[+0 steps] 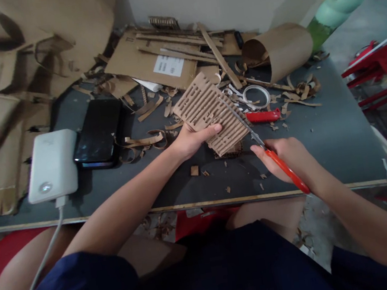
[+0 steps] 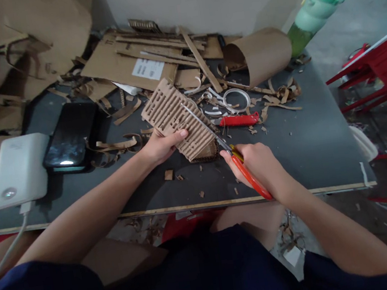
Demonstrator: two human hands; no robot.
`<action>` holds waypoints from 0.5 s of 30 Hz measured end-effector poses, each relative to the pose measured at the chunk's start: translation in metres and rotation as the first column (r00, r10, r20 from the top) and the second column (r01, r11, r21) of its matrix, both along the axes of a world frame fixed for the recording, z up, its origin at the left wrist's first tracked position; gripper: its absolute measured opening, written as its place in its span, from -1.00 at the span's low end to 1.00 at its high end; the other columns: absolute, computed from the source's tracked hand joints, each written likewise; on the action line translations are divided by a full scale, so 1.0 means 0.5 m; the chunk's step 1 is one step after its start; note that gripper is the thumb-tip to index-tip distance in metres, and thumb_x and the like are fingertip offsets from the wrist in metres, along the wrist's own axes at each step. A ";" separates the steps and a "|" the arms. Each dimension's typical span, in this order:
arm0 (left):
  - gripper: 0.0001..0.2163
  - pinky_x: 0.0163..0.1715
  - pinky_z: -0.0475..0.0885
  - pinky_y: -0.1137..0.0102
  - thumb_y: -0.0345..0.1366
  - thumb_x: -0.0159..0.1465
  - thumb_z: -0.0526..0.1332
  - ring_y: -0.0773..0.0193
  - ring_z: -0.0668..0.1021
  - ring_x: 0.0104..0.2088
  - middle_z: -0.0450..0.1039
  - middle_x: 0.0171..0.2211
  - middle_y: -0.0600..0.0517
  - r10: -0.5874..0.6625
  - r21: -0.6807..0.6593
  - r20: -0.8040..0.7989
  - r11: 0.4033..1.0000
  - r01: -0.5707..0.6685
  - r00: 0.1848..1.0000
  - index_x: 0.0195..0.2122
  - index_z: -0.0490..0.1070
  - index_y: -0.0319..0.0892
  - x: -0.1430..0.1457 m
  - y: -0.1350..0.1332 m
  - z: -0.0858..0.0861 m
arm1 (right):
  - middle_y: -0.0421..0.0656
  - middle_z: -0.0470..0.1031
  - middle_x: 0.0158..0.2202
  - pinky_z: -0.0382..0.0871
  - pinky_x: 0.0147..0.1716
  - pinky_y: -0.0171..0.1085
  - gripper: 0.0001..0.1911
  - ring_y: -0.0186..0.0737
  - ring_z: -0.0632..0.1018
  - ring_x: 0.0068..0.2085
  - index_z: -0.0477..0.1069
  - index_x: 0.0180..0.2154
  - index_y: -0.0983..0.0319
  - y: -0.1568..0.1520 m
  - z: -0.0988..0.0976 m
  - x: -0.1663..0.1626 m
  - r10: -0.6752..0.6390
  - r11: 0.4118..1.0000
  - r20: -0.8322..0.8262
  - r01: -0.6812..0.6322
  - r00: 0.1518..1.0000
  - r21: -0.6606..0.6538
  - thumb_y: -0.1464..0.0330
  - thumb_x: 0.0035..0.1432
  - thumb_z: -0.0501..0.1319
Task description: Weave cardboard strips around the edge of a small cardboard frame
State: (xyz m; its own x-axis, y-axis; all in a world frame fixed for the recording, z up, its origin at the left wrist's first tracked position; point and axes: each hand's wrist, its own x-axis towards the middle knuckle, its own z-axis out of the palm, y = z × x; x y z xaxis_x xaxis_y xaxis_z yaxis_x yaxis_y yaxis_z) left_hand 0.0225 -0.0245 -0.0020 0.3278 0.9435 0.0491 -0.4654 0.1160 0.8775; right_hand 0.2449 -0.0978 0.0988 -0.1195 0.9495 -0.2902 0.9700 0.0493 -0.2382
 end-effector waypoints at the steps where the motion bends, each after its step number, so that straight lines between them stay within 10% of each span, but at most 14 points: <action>1: -0.47 0.18 0.50 0.04 -0.03 -0.08 0.59 0.02 0.62 -0.01 0.60 -0.14 -0.02 0.000 0.000 -0.006 1.000 0.000 1.000 -0.17 0.49 -0.16 -0.001 0.001 0.002 | -0.18 0.25 -0.66 0.04 -0.42 -0.21 -0.44 -0.21 0.27 -0.56 0.11 -0.58 0.11 0.001 -0.001 -0.001 -0.002 1.000 0.002 0.002 1.000 0.002 -0.11 0.29 -0.07; 8: -0.44 -0.21 0.64 0.23 0.22 -0.06 0.48 0.09 0.66 -0.24 0.57 -0.38 0.00 0.147 -0.058 -0.005 0.987 -0.147 0.989 -0.28 0.51 -0.16 -0.044 0.050 0.028 | -0.23 0.23 -0.67 0.08 -0.46 -0.25 -0.41 -0.28 0.24 -0.57 0.07 -0.61 0.13 0.009 0.015 0.011 -0.065 0.995 -0.090 0.058 0.994 -0.078 -0.12 0.26 0.05; 15: -0.47 -0.37 0.60 0.41 0.01 -0.18 0.62 0.27 0.64 -0.41 0.61 -0.40 -0.02 0.008 -0.091 -0.140 0.996 -0.021 0.990 -0.34 0.54 -0.25 -0.060 0.062 0.031 | -0.17 0.49 -0.49 0.20 -0.47 -0.26 -0.43 -0.19 0.46 -0.49 0.34 -0.35 0.14 0.015 0.009 0.047 0.045 0.984 -0.062 -0.055 0.997 -0.168 -0.24 0.18 0.05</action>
